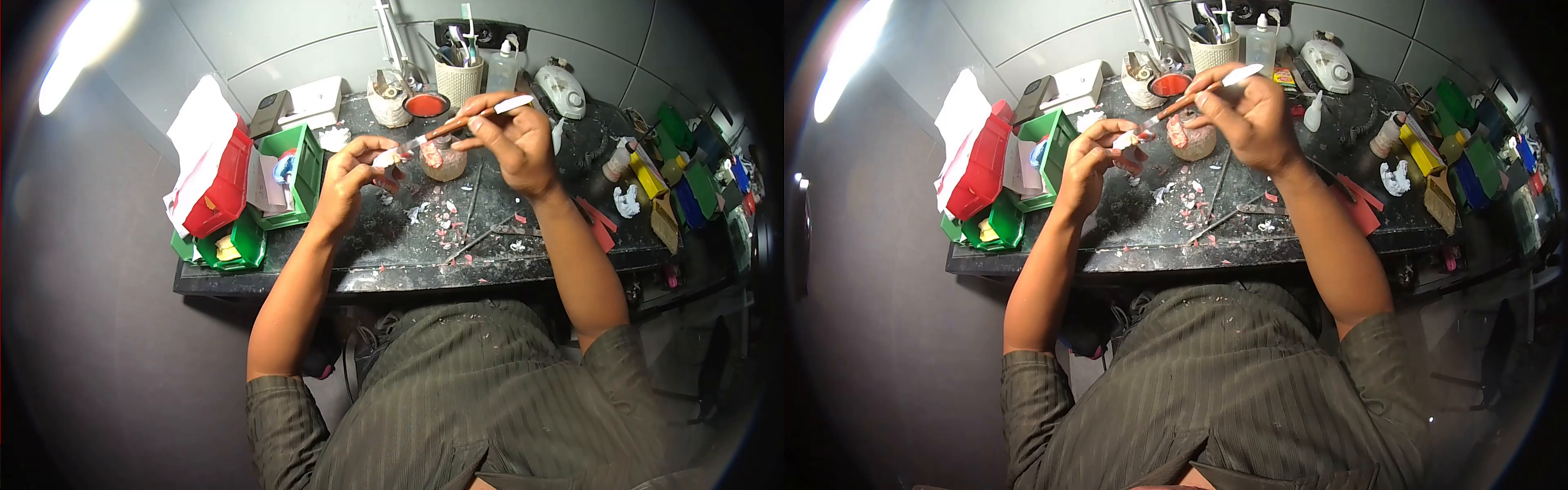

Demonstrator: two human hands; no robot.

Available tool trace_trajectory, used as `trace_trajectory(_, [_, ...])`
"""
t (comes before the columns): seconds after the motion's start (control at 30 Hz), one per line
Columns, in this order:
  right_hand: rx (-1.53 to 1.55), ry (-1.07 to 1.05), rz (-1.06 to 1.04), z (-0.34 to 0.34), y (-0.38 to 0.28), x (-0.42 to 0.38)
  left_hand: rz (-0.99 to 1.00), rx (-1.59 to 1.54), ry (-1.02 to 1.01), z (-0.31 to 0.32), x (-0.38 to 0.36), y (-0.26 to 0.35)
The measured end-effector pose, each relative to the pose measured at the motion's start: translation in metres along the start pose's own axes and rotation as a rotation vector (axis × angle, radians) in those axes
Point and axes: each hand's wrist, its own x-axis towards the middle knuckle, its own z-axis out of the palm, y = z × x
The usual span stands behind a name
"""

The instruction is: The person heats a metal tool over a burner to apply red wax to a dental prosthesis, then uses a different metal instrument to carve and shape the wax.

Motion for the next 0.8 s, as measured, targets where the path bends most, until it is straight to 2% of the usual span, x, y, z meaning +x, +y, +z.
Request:
trace_trajectory(0.1, [-0.097, 0.196, -0.019, -0.020, 0.006, 0.007, 0.024, -0.039, 0.003, -0.001, 0.000, -0.002])
trace_trajectory(0.17, [-0.205, 0.308, 0.043, -0.033, 0.015, 0.008, 0.042, -0.064, 0.035, 0.003, 0.000, -0.002])
trace_trajectory(0.27, [-0.237, 0.329, 0.068, -0.034, 0.011, 0.009, 0.067, -0.083, 0.015, 0.006, 0.000, -0.003])
trace_trajectory(0.4, [-0.086, 0.213, 0.019, -0.021, 0.001, 0.007, 0.071, -0.111, 0.005, 0.009, 0.000, -0.004])
trace_trajectory(0.47, [-0.018, 0.082, 0.008, -0.011, -0.003, 0.005, 0.108, -0.047, -0.018, 0.009, 0.000, -0.004])
trace_trajectory(0.8, [0.031, -0.029, 0.054, 0.000, 0.000, 0.000, 0.115, -0.007, -0.016, 0.007, 0.000, -0.006])
